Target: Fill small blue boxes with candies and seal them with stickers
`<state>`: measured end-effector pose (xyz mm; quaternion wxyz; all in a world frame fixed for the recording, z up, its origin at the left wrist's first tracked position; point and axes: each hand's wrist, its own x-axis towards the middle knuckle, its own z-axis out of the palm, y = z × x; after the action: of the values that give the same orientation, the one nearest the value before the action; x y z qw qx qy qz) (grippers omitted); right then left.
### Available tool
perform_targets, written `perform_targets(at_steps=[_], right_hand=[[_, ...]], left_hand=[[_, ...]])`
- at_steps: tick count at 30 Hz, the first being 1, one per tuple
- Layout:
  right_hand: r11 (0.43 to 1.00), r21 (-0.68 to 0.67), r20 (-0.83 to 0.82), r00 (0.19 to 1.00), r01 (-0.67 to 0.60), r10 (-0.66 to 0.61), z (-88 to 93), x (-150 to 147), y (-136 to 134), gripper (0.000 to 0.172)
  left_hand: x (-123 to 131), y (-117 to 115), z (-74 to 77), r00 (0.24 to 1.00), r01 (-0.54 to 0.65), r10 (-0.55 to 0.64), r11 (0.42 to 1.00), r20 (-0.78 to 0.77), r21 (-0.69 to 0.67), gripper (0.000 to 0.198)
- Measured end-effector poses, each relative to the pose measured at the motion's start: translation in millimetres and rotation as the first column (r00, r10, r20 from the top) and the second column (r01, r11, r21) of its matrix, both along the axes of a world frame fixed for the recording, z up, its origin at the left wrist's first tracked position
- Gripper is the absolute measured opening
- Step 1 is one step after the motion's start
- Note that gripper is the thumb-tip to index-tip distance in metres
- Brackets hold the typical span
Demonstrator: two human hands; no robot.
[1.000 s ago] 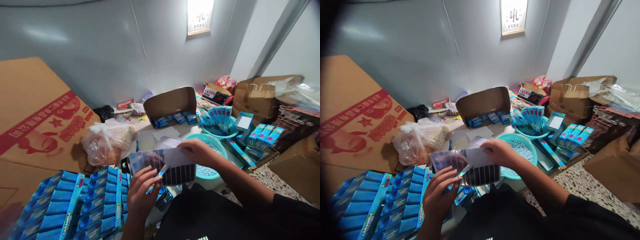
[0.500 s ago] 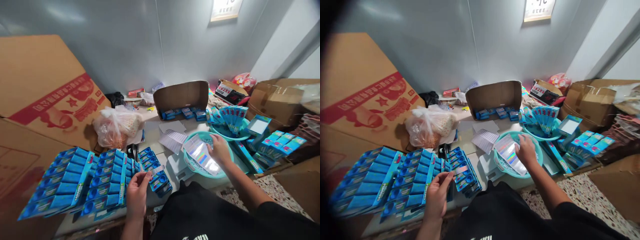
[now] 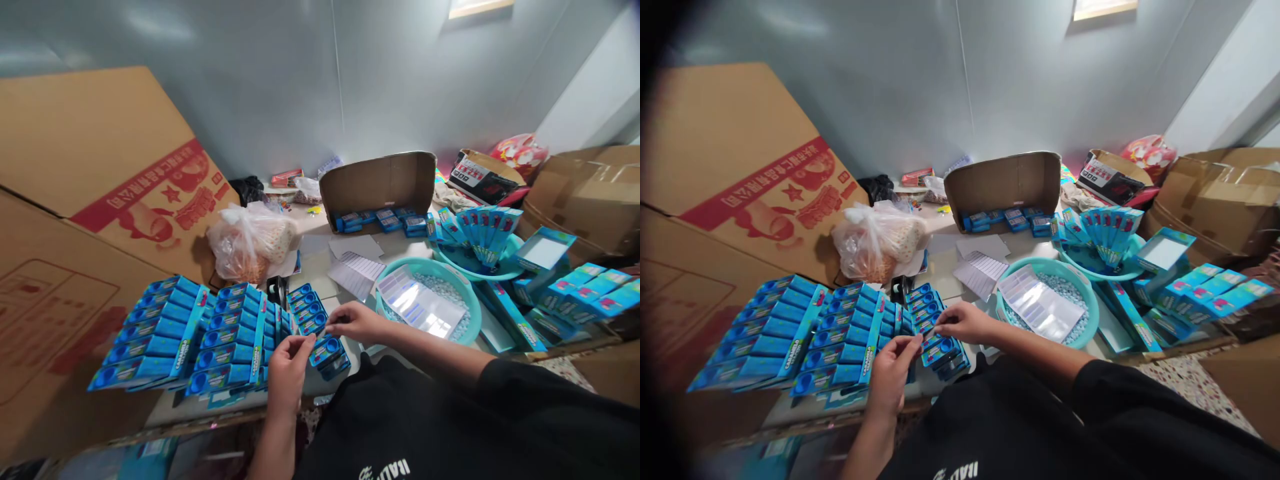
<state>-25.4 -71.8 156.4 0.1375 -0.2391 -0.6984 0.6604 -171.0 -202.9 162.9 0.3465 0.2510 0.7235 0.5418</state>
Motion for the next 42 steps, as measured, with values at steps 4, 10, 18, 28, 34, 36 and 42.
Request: perform_targets(at_steps=[4, 10, 18, 28, 34, 36, 42], right_hand=[[0.998, 0.054, 0.095, 0.995, -0.027, 0.022, -17.9, 6, 6, 0.019], [1.000, -0.005, 0.164, 0.986, 0.026, -0.025, -43.1, 4, 4, 0.029], [0.981, -0.189, 0.157, 0.987, 0.052, -0.022, -59.8, 2, 2, 0.036], [0.797, -0.587, 0.113, 0.989, 0.142, -0.092, -95.0, 4, -10, 0.072], [0.739, -0.637, 0.173, 0.975, 0.220, -0.140, -102.2, 13, -9, 0.061], [0.744, -0.622, 0.176, 0.969, 0.244, -0.171, -97.1, 17, -5, 0.053], [0.829, -0.426, 0.175, 0.931, 0.364, -0.319, -74.7, 32, 18, 0.046]], left_hand=[[-1, 1, -23.1, 0.981, 0.067, -0.082, 0.994, -0.178, -0.088, 0.041], [0, 3, -50.7, 0.883, 0.031, -0.088, 0.991, -0.462, -0.129, 0.033], [0, -1, -55.3, 0.788, 0.099, -0.183, 0.980, -0.588, -0.173, 0.028], [-3, 2, -35.8, 0.741, 0.107, -0.169, 0.985, -0.649, -0.134, 0.041], [22, -20, 65.4, 0.409, 0.800, -0.726, 0.577, -0.552, -0.165, 0.053], [32, -27, 84.0, 0.244, 0.908, -0.845, 0.371, -0.476, -0.193, 0.064], [40, -20, 86.5, 0.063, 0.966, -0.993, 0.086, -0.101, -0.244, 0.062]])
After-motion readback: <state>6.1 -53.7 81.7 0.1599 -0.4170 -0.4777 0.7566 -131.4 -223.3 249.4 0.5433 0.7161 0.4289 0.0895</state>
